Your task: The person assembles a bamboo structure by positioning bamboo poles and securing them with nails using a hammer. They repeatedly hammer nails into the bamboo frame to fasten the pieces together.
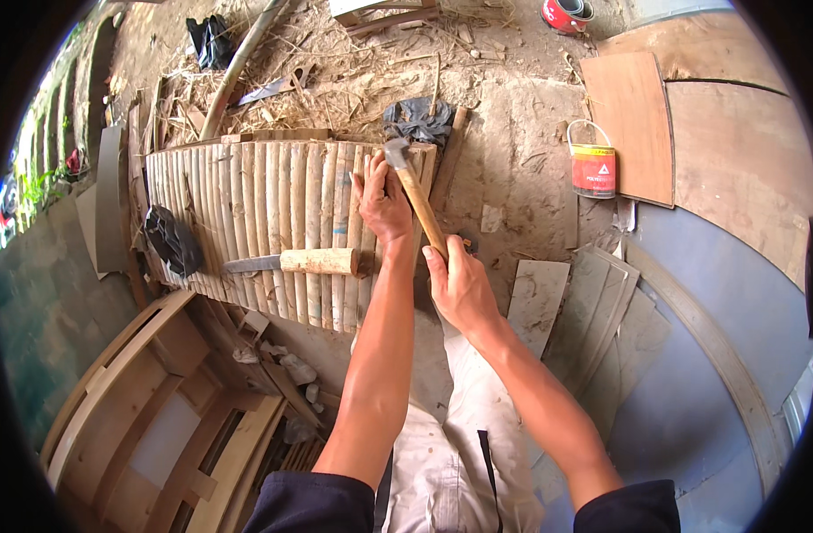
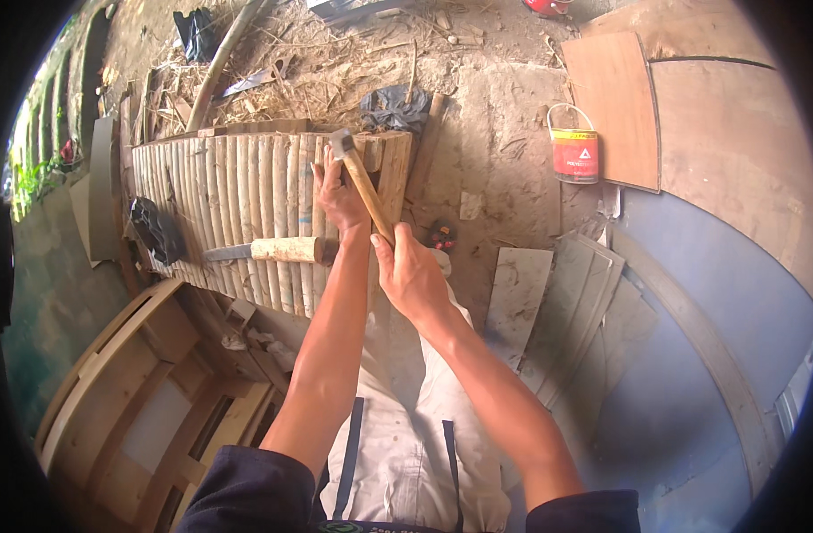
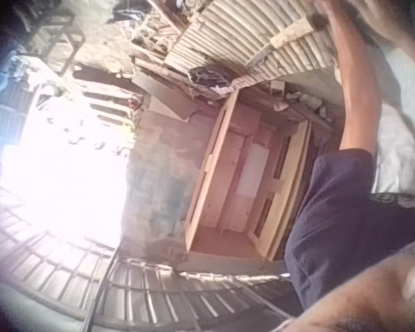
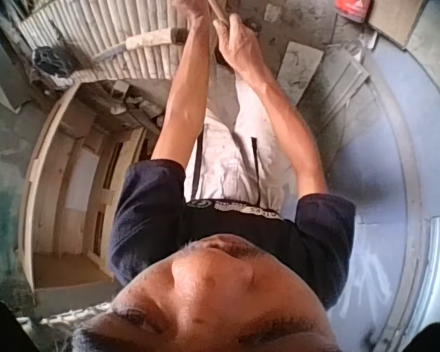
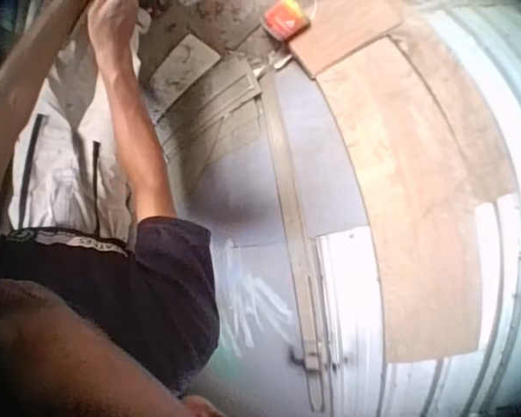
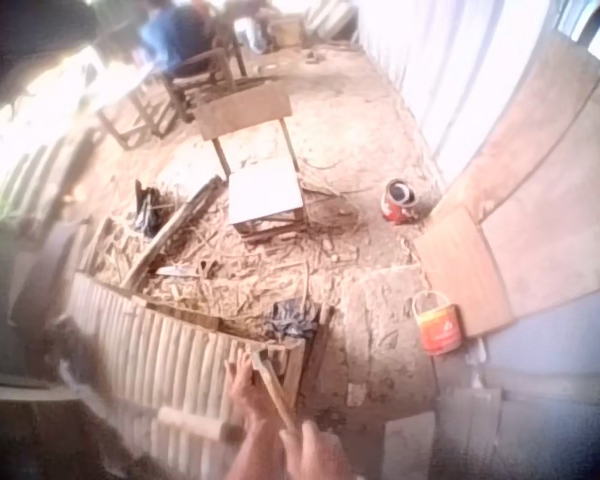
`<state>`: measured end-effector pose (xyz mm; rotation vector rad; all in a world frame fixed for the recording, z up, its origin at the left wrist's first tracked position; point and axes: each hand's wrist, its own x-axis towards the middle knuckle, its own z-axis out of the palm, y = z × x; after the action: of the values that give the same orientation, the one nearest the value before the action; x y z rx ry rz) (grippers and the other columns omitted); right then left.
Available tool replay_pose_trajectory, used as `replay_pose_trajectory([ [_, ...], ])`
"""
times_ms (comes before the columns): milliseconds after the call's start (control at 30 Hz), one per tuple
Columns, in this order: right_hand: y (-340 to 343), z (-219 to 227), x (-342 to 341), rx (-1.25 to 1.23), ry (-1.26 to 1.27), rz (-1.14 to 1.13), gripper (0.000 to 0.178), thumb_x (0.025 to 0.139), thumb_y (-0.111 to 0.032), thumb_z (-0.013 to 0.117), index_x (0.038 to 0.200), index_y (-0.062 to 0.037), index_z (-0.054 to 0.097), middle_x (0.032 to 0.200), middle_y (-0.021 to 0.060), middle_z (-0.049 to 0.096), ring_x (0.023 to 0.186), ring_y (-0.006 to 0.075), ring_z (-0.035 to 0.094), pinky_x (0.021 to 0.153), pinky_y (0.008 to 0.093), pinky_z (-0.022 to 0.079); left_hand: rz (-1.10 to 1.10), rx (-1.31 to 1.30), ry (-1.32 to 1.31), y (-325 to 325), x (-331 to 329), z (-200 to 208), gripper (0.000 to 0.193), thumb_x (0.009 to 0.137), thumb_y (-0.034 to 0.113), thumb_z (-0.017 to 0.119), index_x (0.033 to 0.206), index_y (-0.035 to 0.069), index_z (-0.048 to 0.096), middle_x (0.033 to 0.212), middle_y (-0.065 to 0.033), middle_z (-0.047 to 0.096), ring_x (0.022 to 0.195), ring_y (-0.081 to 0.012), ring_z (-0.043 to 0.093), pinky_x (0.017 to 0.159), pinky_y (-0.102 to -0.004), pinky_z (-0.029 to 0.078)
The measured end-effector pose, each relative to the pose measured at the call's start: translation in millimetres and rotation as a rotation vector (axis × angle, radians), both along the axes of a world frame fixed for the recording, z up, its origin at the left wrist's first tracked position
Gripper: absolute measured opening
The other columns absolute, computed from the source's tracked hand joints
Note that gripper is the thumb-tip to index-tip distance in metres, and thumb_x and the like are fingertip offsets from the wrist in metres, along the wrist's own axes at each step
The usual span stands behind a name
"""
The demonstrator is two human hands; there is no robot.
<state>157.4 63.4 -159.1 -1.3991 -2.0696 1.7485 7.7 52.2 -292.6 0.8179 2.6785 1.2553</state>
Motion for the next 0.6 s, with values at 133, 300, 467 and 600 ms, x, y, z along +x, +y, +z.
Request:
replay_pose_trajectory([
  [133,5,-8,-11,0.163,0.052,0.061,0.034,0.104,-0.033,0.05,0.1,0.0012,0.047,0.076,0.0263,0.06,0.067,0.0466,0.062,0.052,0.0497,0.05,0.02,-0.053,-0.03,3,-2,-3,0.018,0.093,0.009,0.065,0.11,0.01,0.071,0.113,-0.0095,0.072,0.119,-0.0286,0.063,0.118,-0.0486,0.03],
  [300,6,-14,-11,0.196,0.018,0.08,0.034,0.104,-0.032,0.05,0.1,0.0016,0.047,0.076,0.0248,0.061,0.067,0.0452,0.063,0.051,0.0486,0.051,-0.035,-0.062,-0.009,1,-6,-7,0.024,0.093,0.007,0.063,0.116,0.005,0.069,0.123,-0.0132,0.069,0.126,-0.0301,0.059,0.119,-0.0484,0.029],
  [467,5,-15,-12,0.166,-0.013,0.1,0.031,0.104,-0.029,0.05,0.1,0.0013,0.046,0.074,0.0247,0.06,0.066,0.0459,0.062,0.052,0.0496,0.049,-0.027,-0.036,-0.024,-1,-6,-10,0.024,0.093,0.007,0.063,0.116,0.004,0.069,0.124,-0.0139,0.068,0.127,-0.03,0.058,0.119,-0.0476,0.028],
  [600,2,-14,-12,0.148,0.0,0.073,0.026,0.104,-0.024,0.051,0.1,0.001,0.045,0.075,0.0274,0.058,0.069,0.0498,0.059,0.056,0.0531,0.046,-0.044,-0.039,-0.002,-1,-8,-10,0.024,0.093,0.006,0.063,0.116,0.005,0.069,0.124,-0.0135,0.068,0.126,-0.0299,0.059,0.119,-0.048,0.029],
])
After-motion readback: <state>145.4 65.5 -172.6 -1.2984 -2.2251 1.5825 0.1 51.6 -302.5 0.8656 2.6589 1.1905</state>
